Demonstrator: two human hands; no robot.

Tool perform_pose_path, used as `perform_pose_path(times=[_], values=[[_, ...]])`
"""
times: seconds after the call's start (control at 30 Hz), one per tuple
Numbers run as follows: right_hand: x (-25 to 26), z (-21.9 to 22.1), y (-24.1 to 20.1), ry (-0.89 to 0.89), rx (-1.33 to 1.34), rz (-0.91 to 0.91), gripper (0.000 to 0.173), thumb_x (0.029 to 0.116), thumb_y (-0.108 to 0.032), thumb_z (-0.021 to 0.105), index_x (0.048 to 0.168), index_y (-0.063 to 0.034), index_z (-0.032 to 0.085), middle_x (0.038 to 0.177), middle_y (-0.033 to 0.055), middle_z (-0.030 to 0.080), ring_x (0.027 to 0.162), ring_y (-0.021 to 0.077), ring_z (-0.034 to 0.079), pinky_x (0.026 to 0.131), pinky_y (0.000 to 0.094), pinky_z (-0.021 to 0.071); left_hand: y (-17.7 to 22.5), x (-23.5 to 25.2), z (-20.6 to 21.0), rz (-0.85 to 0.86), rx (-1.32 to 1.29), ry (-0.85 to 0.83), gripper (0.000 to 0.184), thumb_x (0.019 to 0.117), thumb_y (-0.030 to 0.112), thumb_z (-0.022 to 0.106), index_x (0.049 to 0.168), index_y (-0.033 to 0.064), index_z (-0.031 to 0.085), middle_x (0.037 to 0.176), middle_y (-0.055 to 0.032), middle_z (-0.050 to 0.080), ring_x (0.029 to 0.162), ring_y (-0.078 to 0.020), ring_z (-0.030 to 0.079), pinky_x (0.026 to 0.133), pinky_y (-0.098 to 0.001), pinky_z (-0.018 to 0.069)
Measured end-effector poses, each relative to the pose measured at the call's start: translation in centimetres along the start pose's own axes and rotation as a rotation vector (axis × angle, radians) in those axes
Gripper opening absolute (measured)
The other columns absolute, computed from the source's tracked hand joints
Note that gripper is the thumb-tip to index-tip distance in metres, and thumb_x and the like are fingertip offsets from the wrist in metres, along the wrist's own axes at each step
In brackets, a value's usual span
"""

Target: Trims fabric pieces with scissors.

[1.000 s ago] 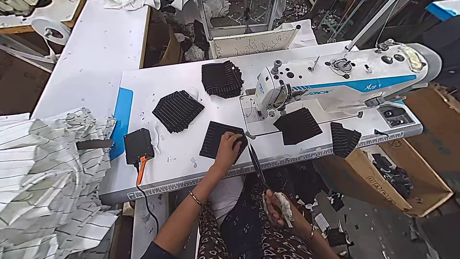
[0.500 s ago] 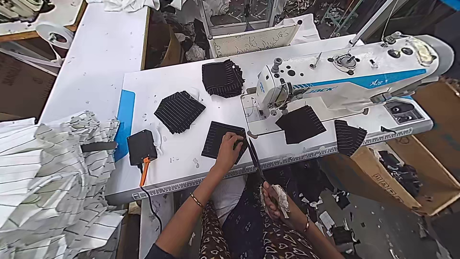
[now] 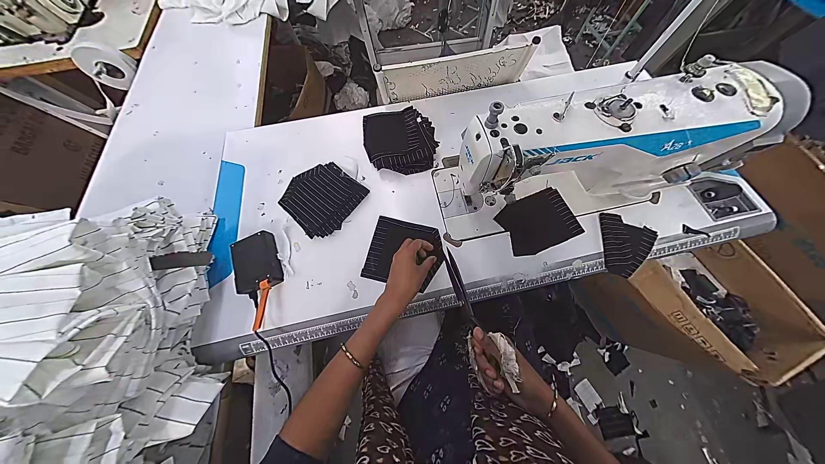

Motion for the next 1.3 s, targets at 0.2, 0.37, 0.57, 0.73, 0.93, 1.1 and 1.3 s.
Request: perform_pose_path(times=[0.2, 0.37, 0.57, 0.73, 0.93, 1.1, 1.3], values=[[-0.1, 0.1, 0.0, -0.004, -0.002, 0.000, 0.037, 0.1085, -0.039, 0.044, 0.084, -0.0144, 0.056, 0.058, -0.0083, 0.051, 0.043, -0.0008, 0.047, 0.042, 0.0138, 0.0415, 0.1, -0.2, 0.2, -0.004, 0.002, -0.006, 0.029, 0.0980, 0.015, 0.065, 0.121, -0.0019, 0.067, 0.110, -0.0178, 0.066, 0.091, -0.0220, 0.063, 0.085, -0.0333, 0.0519], [0.0, -0.1, 0.1, 0.010, -0.017, 0.008, 0.038, 0.1090, -0.039, 0.043, 0.084, -0.0139, 0.056, 0.058, -0.0078, 0.050, 0.043, -0.0002, 0.047, 0.042, 0.0143, 0.0413, 0.3, -0.3, 0.2, -0.002, 0.000, -0.004, 0.030, 0.0980, 0.014, 0.065, 0.124, -0.0017, 0.066, 0.108, -0.0174, 0.066, 0.089, -0.0221, 0.063, 0.083, -0.0335, 0.0518], [-0.1, -0.3, 0.0, 0.015, -0.036, 0.013, 0.039, 0.1089, -0.040, 0.043, 0.082, -0.0141, 0.055, 0.058, -0.0076, 0.050, 0.043, 0.0001, 0.047, 0.041, 0.0148, 0.0411, 0.5, -0.1, 0.4, 0.013, 0.000, -0.015, 0.034, 0.0988, 0.010, 0.062, 0.131, -0.0001, 0.064, 0.108, -0.0162, 0.067, 0.088, -0.0212, 0.063, 0.083, -0.0326, 0.0515], [-0.2, -0.4, 0.1, 0.006, -0.029, 0.008, 0.039, 0.1078, -0.042, 0.045, 0.083, -0.0143, 0.055, 0.058, -0.0078, 0.049, 0.043, 0.0001, 0.047, 0.042, 0.0144, 0.0417, 0.3, 0.0, 0.4, 0.009, -0.025, -0.006, 0.033, 0.0980, 0.010, 0.063, 0.130, 0.0000, 0.065, 0.104, -0.0144, 0.067, 0.085, -0.0190, 0.062, 0.080, -0.0312, 0.0512], [-1.1, -0.5, 0.4, -0.006, -0.018, 0.012, 0.037, 0.1058, -0.044, 0.049, 0.084, -0.0153, 0.056, 0.057, -0.0084, 0.051, 0.043, -0.0009, 0.047, 0.042, 0.0136, 0.0411, -0.1, 0.0, 0.6, -0.036, -0.120, 0.015, 0.034, 0.0990, 0.010, 0.062, 0.131, -0.0010, 0.062, 0.103, -0.0141, 0.067, 0.082, -0.0174, 0.064, 0.076, -0.0299, 0.0533], [-1.6, -0.9, 0.5, 0.029, -0.010, -0.012, 0.036, 0.1066, -0.040, 0.048, 0.084, -0.0145, 0.057, 0.057, -0.0080, 0.052, 0.043, -0.0007, 0.049, 0.042, 0.0132, 0.0421, 0.3, 1.0, -3.9, 0.312, 0.082, 0.231, 0.031, 0.0997, 0.000, 0.052, 0.127, -0.0036, 0.067, 0.132, -0.0225, 0.064, 0.123, -0.0369, 0.063, 0.105, -0.0513, 0.0492], [-1.3, -1.2, -0.1, 0.090, -0.122, -0.061, 0.031, 0.1041, -0.037, 0.054, 0.084, -0.0146, 0.057, 0.056, -0.0079, 0.051, 0.044, 0.0006, 0.050, 0.042, 0.0153, 0.0436, -3.7, 2.9, -6.8, 0.067, 0.269, 0.051, 0.034, 0.1015, 0.016, 0.063, 0.131, -0.0014, 0.064, 0.118, -0.0225, 0.068, 0.111, -0.0391, 0.065, 0.099, -0.0553, 0.0496]])
Point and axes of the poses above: each hand's wrist, its own x-axis towards the middle knuckle, its own z-axis out of the palm, y = z × x, the point moved 10 cm from there along x, towards the middle knuckle
